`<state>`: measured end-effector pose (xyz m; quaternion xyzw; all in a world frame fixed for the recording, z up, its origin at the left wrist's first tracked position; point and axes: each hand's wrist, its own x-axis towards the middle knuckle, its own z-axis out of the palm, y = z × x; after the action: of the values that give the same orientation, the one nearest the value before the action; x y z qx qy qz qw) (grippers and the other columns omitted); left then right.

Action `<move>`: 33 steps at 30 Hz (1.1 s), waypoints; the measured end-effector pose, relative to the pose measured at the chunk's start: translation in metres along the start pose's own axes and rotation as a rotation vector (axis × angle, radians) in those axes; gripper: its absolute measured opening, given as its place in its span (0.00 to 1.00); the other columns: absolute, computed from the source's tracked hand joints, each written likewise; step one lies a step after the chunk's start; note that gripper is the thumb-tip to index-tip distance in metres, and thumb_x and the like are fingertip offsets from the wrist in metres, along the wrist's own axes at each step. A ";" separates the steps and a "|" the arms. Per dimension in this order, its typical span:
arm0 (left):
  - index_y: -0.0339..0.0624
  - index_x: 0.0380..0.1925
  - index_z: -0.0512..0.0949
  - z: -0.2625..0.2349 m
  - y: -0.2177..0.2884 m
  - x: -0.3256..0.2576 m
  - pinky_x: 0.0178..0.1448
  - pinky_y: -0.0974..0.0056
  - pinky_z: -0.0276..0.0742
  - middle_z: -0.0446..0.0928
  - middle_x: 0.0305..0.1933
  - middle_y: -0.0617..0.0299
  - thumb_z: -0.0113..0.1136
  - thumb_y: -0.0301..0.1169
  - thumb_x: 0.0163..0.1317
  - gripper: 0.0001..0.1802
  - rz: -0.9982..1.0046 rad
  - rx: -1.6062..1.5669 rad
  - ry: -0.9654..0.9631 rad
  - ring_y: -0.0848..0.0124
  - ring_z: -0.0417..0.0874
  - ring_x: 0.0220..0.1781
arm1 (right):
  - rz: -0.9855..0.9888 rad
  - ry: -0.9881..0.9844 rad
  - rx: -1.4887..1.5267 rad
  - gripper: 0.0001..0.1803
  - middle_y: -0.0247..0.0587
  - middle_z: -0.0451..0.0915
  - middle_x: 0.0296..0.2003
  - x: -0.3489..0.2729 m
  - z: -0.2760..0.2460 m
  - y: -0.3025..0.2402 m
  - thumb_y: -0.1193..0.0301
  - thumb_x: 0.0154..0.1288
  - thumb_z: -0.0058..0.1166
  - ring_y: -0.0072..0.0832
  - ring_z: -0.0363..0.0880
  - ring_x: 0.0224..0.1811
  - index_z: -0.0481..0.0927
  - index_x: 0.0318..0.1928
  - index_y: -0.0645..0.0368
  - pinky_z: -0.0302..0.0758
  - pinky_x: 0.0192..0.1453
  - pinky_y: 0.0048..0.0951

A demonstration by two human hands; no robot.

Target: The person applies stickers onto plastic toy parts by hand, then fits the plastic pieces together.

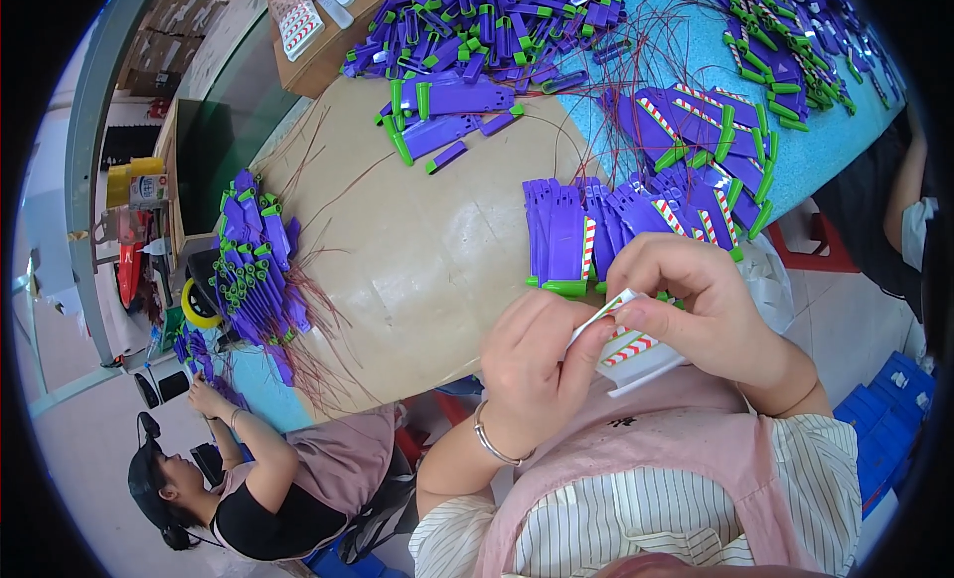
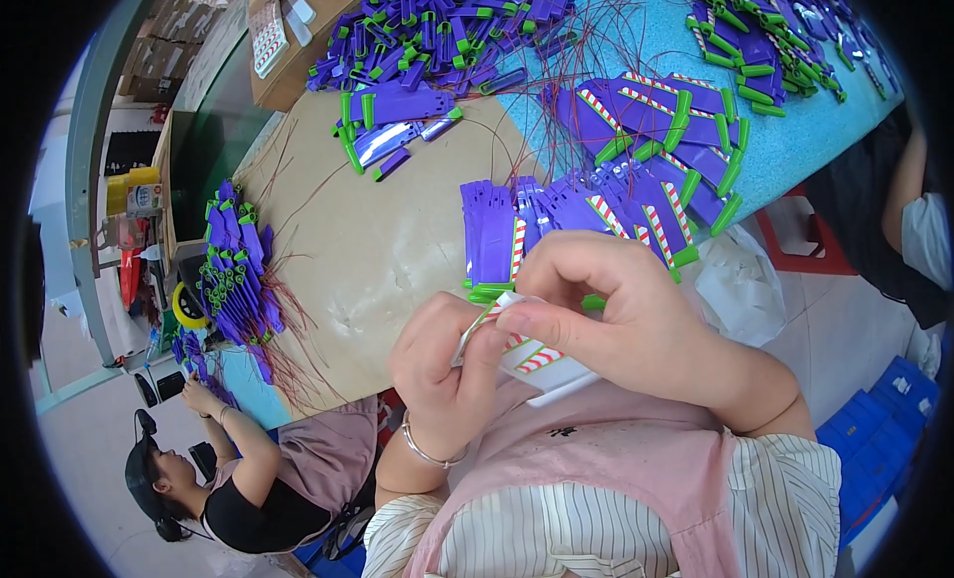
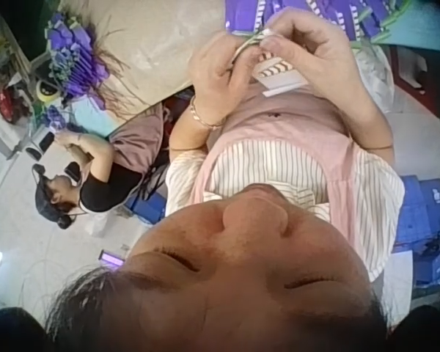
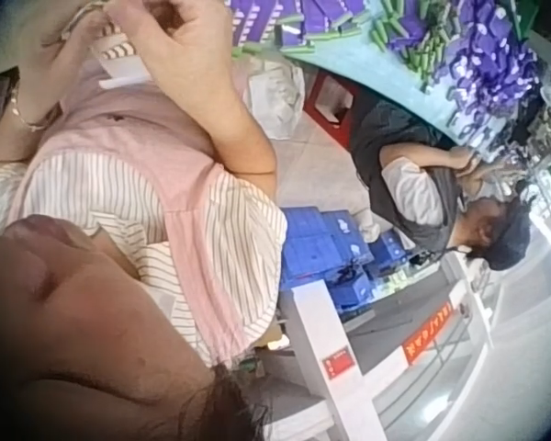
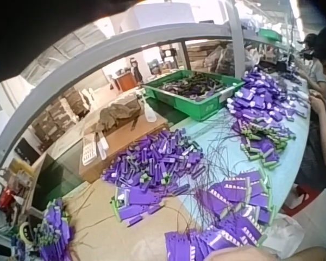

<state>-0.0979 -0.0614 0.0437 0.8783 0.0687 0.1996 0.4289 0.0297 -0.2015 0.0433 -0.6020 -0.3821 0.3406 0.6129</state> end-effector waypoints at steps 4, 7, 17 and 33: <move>0.37 0.31 0.79 0.001 0.001 0.012 0.30 0.62 0.70 0.75 0.30 0.56 0.67 0.24 0.50 0.08 -0.029 -0.088 -0.055 0.62 0.75 0.27 | 0.090 0.106 0.271 0.03 0.35 0.77 0.31 0.003 0.002 -0.003 0.77 0.62 0.58 0.17 0.74 0.32 0.79 0.35 0.65 0.71 0.36 0.18; 0.38 0.30 0.80 0.005 0.002 0.017 0.29 0.63 0.69 0.75 0.29 0.60 0.67 0.26 0.50 0.07 -0.061 -0.074 0.070 0.64 0.74 0.26 | 0.107 0.103 0.260 0.04 0.36 0.79 0.32 0.003 -0.001 -0.001 0.77 0.63 0.56 0.17 0.77 0.35 0.80 0.36 0.66 0.74 0.38 0.18; 0.43 0.35 0.85 -0.009 -0.005 0.028 0.25 0.72 0.65 0.69 0.28 0.69 0.69 0.27 0.31 0.22 0.670 0.345 -0.018 0.74 0.70 0.27 | 0.363 0.185 0.346 0.07 0.34 0.81 0.31 0.009 -0.017 0.002 0.74 0.66 0.53 0.14 0.77 0.34 0.80 0.37 0.68 0.74 0.36 0.18; 0.46 0.61 0.69 -0.053 -0.130 0.121 0.47 0.58 0.74 0.77 0.43 0.54 0.63 0.22 0.52 0.33 0.222 0.783 -0.001 0.58 0.79 0.43 | 0.405 0.062 0.542 0.09 0.28 0.72 0.20 0.024 -0.029 -0.003 0.73 0.66 0.46 0.11 0.67 0.22 0.78 0.36 0.65 0.61 0.24 0.16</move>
<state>-0.0030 0.0928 0.0069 0.9774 0.0439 0.2032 0.0381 0.0668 -0.1946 0.0481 -0.4909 -0.1315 0.5262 0.6818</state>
